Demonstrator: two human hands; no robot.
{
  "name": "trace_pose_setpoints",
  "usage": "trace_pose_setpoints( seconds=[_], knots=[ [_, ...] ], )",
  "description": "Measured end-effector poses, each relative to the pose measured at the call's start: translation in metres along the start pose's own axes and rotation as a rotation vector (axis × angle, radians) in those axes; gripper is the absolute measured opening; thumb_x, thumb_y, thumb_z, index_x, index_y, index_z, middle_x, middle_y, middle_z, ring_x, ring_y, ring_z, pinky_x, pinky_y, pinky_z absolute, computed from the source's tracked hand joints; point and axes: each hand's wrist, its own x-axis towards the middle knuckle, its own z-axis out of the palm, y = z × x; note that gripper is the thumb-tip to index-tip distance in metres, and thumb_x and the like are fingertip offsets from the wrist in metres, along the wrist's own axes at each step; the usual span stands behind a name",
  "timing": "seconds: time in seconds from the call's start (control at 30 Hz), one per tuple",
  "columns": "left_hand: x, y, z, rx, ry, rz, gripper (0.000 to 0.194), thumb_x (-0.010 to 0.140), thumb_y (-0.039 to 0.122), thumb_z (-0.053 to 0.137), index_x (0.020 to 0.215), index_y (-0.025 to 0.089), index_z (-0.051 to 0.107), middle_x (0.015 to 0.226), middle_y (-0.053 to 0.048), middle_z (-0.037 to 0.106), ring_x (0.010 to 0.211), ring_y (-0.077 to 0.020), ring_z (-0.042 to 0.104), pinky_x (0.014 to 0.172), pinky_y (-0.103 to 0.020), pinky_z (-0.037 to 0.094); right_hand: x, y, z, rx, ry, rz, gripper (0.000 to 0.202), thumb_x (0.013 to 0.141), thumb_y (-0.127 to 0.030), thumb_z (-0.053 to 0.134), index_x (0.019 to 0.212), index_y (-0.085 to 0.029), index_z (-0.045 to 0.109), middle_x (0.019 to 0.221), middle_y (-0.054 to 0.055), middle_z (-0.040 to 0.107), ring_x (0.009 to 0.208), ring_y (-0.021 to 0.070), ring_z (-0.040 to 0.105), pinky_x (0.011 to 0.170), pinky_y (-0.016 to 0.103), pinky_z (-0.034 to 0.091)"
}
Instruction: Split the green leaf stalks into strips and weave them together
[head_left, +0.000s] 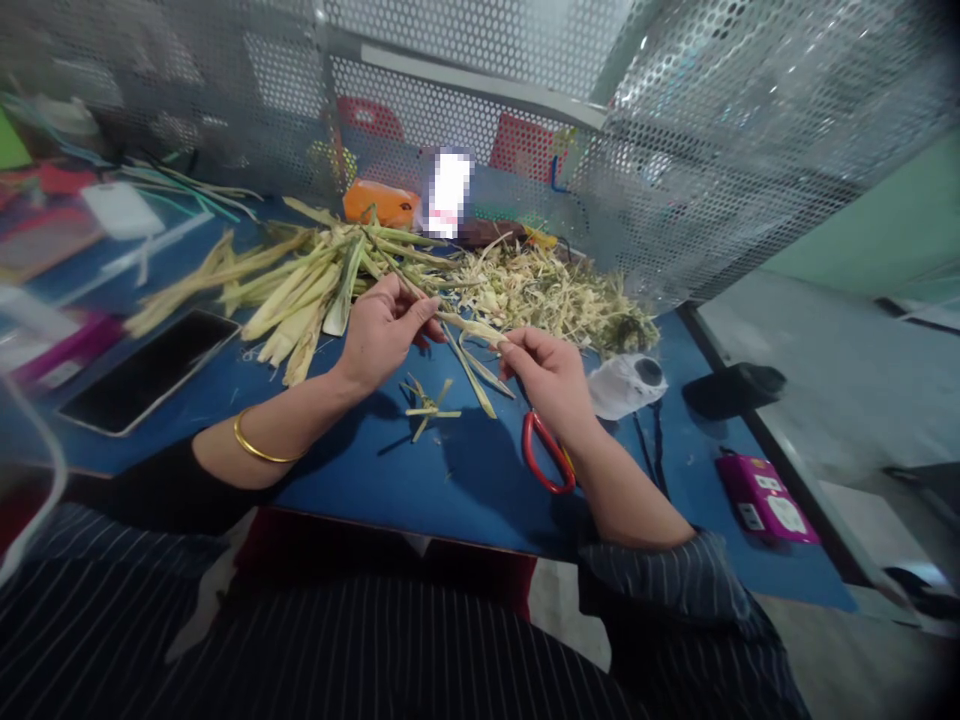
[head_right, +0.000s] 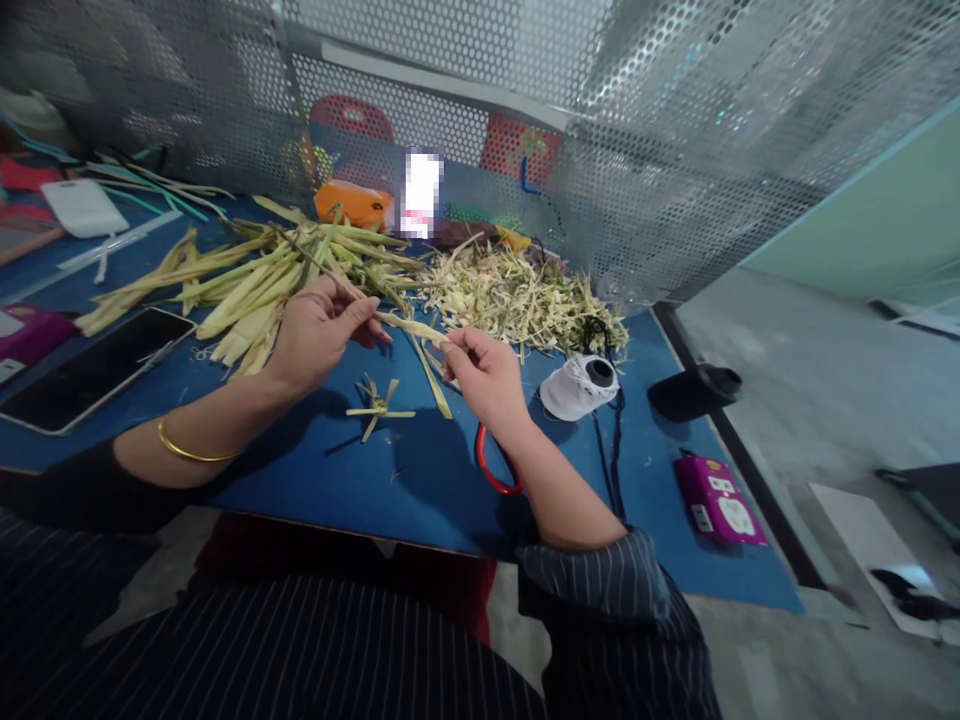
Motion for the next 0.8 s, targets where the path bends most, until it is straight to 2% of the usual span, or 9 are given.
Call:
trace_pose_setpoints(
  seconds=[0.1, 0.2, 0.33, 0.43, 0.5, 0.6, 0.73, 0.8],
  knots=[
    [-0.003, 0.000, 0.003, -0.045, -0.012, -0.038, 0.023, 0.082, 0.034, 0.067, 0.077, 0.020, 0.049, 0.064, -0.001, 0.068, 0.055, -0.0161, 0.067, 0.050, -0.026, 0.049, -0.003, 0.004, 0.003, -0.238, 0.084, -0.132, 0.017, 0.088, -0.033, 0.056, 0.081, -0.019, 0.063, 0.062, -0.001, 0.062, 0.057, 0.0126, 0.054, 0.058, 0.027, 0.041],
    [-0.005, 0.001, 0.005, -0.141, -0.025, -0.164, 0.025, 0.080, 0.033, 0.069, 0.075, 0.019, 0.049, 0.065, -0.001, 0.069, 0.054, -0.0144, 0.066, 0.048, -0.024, 0.048, -0.005, 0.008, 0.006, -0.514, 0.148, -0.283, 0.019, 0.091, -0.034, 0.053, 0.098, -0.020, 0.064, 0.079, 0.004, 0.067, 0.070, 0.0168, 0.058, 0.067, 0.031, 0.043],
    [-0.006, 0.000, 0.007, -0.268, -0.042, -0.346, 0.027, 0.078, 0.032, 0.071, 0.073, 0.018, 0.049, 0.067, -0.001, 0.070, 0.055, -0.0121, 0.066, 0.046, -0.020, 0.046, -0.006, 0.011, 0.006, -0.773, 0.187, -0.445, 0.021, 0.094, -0.033, 0.048, 0.094, -0.020, 0.064, 0.087, 0.008, 0.066, 0.082, 0.0213, 0.059, 0.078, 0.036, 0.042],
    [-0.006, 0.000, 0.008, -0.311, -0.053, -0.400, 0.027, 0.077, 0.032, 0.072, 0.072, 0.017, 0.051, 0.067, -0.001, 0.070, 0.055, -0.0110, 0.066, 0.045, -0.019, 0.045, -0.006, 0.012, 0.006, -0.771, 0.220, -0.493, 0.021, 0.095, -0.031, 0.046, 0.094, -0.020, 0.064, 0.089, 0.008, 0.064, 0.085, 0.0209, 0.058, 0.078, 0.035, 0.043],
    [-0.007, 0.000, 0.009, -0.317, -0.057, -0.418, 0.027, 0.077, 0.032, 0.073, 0.072, 0.017, 0.051, 0.066, -0.001, 0.069, 0.054, -0.0107, 0.066, 0.045, -0.018, 0.045, -0.006, 0.013, 0.008, -0.762, 0.222, -0.518, 0.021, 0.095, -0.026, 0.045, 0.102, -0.020, 0.064, 0.092, 0.008, 0.063, 0.086, 0.0200, 0.057, 0.077, 0.034, 0.043],
    [-0.010, -0.001, 0.010, -0.318, -0.071, -0.437, 0.027, 0.077, 0.032, 0.073, 0.073, 0.016, 0.051, 0.065, 0.000, 0.068, 0.053, -0.0102, 0.065, 0.046, -0.019, 0.044, -0.005, 0.017, 0.010, -0.793, 0.227, -0.577, 0.026, 0.094, -0.019, 0.044, 0.110, -0.022, 0.064, 0.085, 0.006, 0.060, 0.078, 0.0180, 0.053, 0.072, 0.032, 0.041],
    [-0.011, -0.003, 0.011, -0.312, -0.082, -0.459, 0.026, 0.077, 0.033, 0.073, 0.074, 0.015, 0.054, 0.066, -0.001, 0.068, 0.054, -0.0101, 0.064, 0.047, -0.020, 0.043, -0.005, 0.017, 0.012, -0.705, 0.219, -0.631, 0.017, 0.092, -0.023, 0.052, 0.095, -0.022, 0.069, 0.076, 0.004, 0.058, 0.073, 0.0164, 0.052, 0.069, 0.031, 0.042],
    [-0.010, -0.004, 0.010, -0.299, -0.092, -0.452, 0.027, 0.076, 0.034, 0.074, 0.074, 0.015, 0.055, 0.066, -0.002, 0.068, 0.055, -0.0106, 0.064, 0.048, -0.021, 0.043, -0.005, 0.013, 0.012, -0.550, 0.229, -0.576, 0.015, 0.090, -0.025, 0.056, 0.088, -0.021, 0.070, 0.076, 0.004, 0.059, 0.073, 0.0160, 0.054, 0.068, 0.031, 0.043]
  ],
)
